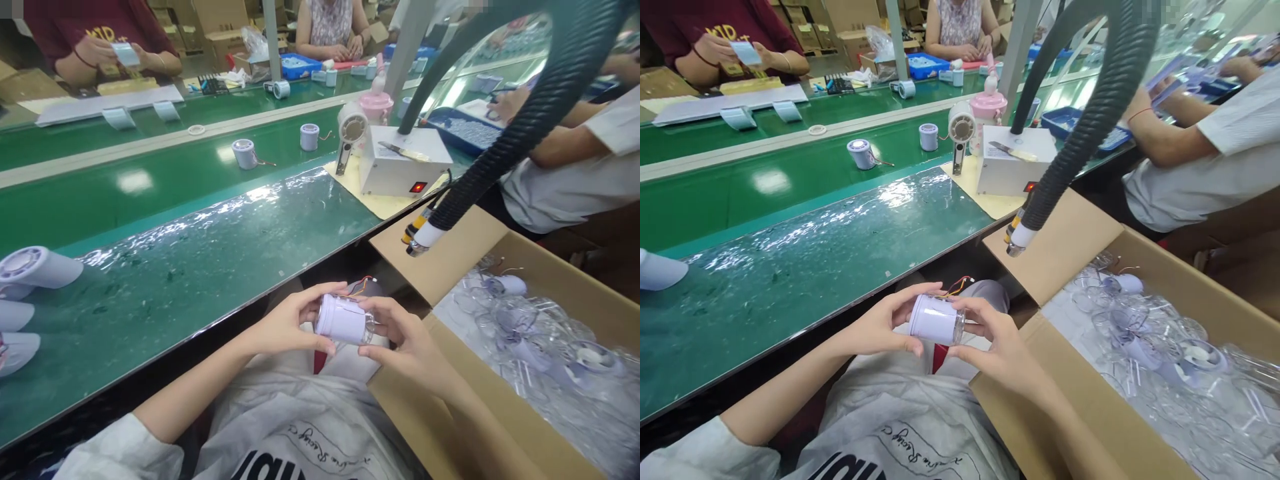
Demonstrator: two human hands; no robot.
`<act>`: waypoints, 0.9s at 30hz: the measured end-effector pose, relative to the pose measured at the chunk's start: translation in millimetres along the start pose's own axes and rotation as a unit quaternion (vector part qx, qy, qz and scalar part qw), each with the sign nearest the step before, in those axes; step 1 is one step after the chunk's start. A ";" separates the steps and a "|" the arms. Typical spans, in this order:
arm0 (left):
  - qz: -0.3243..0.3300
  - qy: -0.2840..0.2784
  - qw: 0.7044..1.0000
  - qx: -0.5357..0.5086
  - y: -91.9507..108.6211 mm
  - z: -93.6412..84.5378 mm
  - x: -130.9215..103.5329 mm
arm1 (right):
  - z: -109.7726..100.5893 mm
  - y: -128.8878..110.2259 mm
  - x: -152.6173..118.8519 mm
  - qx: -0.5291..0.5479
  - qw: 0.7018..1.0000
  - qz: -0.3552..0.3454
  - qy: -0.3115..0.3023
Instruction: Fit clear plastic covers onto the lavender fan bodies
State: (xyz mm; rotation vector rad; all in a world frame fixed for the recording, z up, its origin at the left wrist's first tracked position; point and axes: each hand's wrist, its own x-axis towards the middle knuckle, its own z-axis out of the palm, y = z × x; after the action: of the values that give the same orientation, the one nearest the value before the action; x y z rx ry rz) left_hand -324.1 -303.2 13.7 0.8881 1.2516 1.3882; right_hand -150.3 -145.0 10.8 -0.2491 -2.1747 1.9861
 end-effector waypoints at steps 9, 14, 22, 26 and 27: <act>-0.036 -0.058 0.997 -0.032 -17.9 8.1 147.9 | -47.7 60.3 16.8 0.082 0.965 -0.021 0.250; -0.022 -0.092 0.995 -0.012 -11.9 6.8 164.1 | -63.6 61.3 24.1 0.073 0.964 -0.040 0.253; -0.024 -0.094 0.995 0.019 -1.9 6.3 77.9 | -39.8 21.7 -5.5 0.042 0.991 -0.004 0.126; 0.007 -0.083 0.995 0.052 9.0 12.2 41.8 | -26.8 -5.1 -18.3 0.023 0.997 0.032 0.064; 0.016 -0.082 0.995 0.063 11.4 13.1 35.6 | -24.3 -9.6 -19.9 0.032 0.997 0.043 0.053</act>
State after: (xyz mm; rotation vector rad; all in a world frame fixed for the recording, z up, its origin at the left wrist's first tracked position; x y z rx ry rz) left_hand -321.2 -264.9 23.5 1.0914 1.2131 1.2448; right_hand -125.0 -127.3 22.0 -0.4362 -2.0651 2.0334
